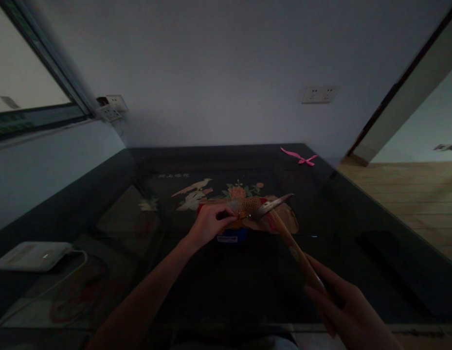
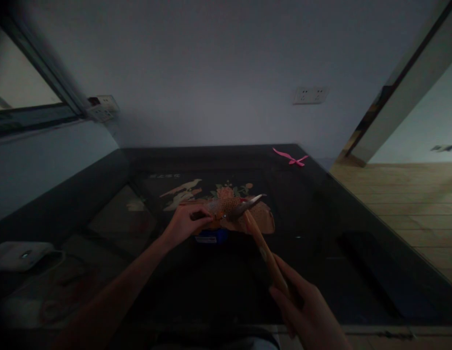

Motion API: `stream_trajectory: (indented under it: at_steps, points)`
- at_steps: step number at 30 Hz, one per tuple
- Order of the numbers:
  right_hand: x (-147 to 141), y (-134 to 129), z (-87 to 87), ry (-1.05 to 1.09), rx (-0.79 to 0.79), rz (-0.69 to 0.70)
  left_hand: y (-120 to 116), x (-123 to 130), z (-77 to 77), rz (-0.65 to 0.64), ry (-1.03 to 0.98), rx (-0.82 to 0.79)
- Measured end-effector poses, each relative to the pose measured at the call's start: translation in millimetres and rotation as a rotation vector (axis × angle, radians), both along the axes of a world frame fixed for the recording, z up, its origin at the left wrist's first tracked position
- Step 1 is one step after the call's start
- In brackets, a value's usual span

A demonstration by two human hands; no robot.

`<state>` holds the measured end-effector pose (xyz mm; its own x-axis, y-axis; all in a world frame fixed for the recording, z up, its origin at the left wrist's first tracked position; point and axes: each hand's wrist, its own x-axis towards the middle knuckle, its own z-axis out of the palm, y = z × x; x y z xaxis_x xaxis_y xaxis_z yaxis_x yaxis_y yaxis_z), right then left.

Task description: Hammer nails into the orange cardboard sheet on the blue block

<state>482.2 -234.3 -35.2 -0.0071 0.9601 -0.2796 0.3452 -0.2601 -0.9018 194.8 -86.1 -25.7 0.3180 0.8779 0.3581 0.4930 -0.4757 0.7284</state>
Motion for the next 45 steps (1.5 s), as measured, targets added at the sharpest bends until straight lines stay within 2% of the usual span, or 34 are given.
stream_trajectory:
  at_steps: [16, 25, 32, 40, 45]
  points:
    - [5, 0, -7.4, -0.057, 0.047, 0.028, 1, 1, 2.1, 0.005, 0.021, -0.030]
    - [-4, 4, 8.8, -0.121, 0.167, -0.009, 3, 1, -0.1, 0.004, 0.048, -0.015]
    - [-4, 2, -0.1, -0.066, 0.061, 0.002, 3, -1, -1.1, 0.005, 0.060, -0.014]
    - [-7, 1, 4.9, -0.044, 0.066, -0.006, 4, 0, -4.8, 0.004, 0.026, -0.024]
    - [-5, 1, 1.4, -0.027, 0.057, -0.014, 2, -3, -1.8, -0.025, -0.021, -0.049]
